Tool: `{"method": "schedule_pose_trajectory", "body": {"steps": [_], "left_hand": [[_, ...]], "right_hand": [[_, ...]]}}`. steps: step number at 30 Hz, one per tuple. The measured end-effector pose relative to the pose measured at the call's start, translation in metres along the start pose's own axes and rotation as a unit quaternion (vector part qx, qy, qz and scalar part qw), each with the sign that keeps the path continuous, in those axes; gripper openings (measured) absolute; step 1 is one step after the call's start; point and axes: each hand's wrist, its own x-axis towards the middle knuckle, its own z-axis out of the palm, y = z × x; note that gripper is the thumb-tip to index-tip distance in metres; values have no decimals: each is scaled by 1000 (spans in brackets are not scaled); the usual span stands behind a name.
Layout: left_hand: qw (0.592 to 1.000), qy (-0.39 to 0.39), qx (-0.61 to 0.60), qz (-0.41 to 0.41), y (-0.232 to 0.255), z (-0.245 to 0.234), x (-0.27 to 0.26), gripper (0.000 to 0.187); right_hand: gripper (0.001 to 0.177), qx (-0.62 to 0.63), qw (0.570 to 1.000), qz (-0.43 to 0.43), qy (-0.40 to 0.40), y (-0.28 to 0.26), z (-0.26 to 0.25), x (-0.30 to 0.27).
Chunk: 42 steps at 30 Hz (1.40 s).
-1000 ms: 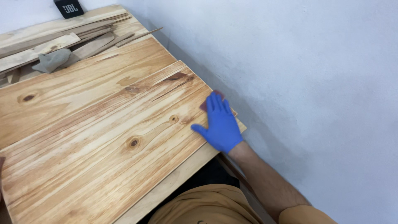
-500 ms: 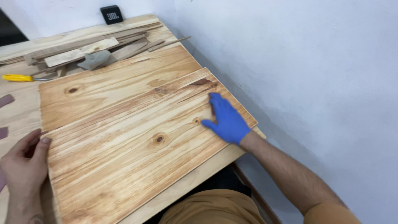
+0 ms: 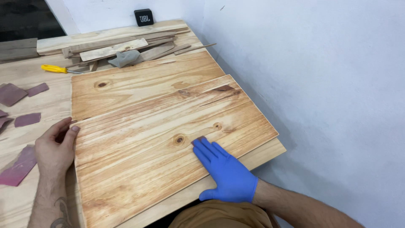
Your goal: The person sands the surface of a wooden board using a sanding block held in the right hand while wearing a blue glove. The left hand stabilizes the board on the workbench. The person moves the sanding block across the wood in back-and-forth motions, occasionally adjusting the board's position.
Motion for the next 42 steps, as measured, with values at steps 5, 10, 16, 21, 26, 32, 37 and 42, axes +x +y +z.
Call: {"method": "schedule_pose_trajectory", "body": {"steps": [5, 10, 16, 21, 26, 32, 37, 42], "left_hand": [[1000, -1, 10, -9, -3, 0, 2, 33], [1000, 1, -7, -12, 2, 0, 0, 32], [999, -7, -17, -35, 8, -4, -1, 33], [1000, -5, -6, -22, 7, -3, 2, 33], [999, 2, -10, -33, 6, 0, 2, 32], [999, 5, -3, -34, 10, -2, 0, 33], [999, -1, -5, -42, 11, -2, 2, 34], [999, 0, -31, -30, 10, -1, 2, 33]], "right_hand": [[104, -14, 997, 70, 9, 79, -12, 45], [88, -29, 979, 182, 89, 199, -35, 110], [97, -60, 960, 259, 91, 183, -33, 130], [110, -58, 997, 56, 19, 66, -11, 69], [111, 21, 999, -43, -13, -4, -2, 9], [95, -29, 990, 135, 22, 113, -22, 76], [94, -40, 963, 258, 73, 223, -33, 130], [97, -26, 964, 260, 37, 132, -42, 126]]}}
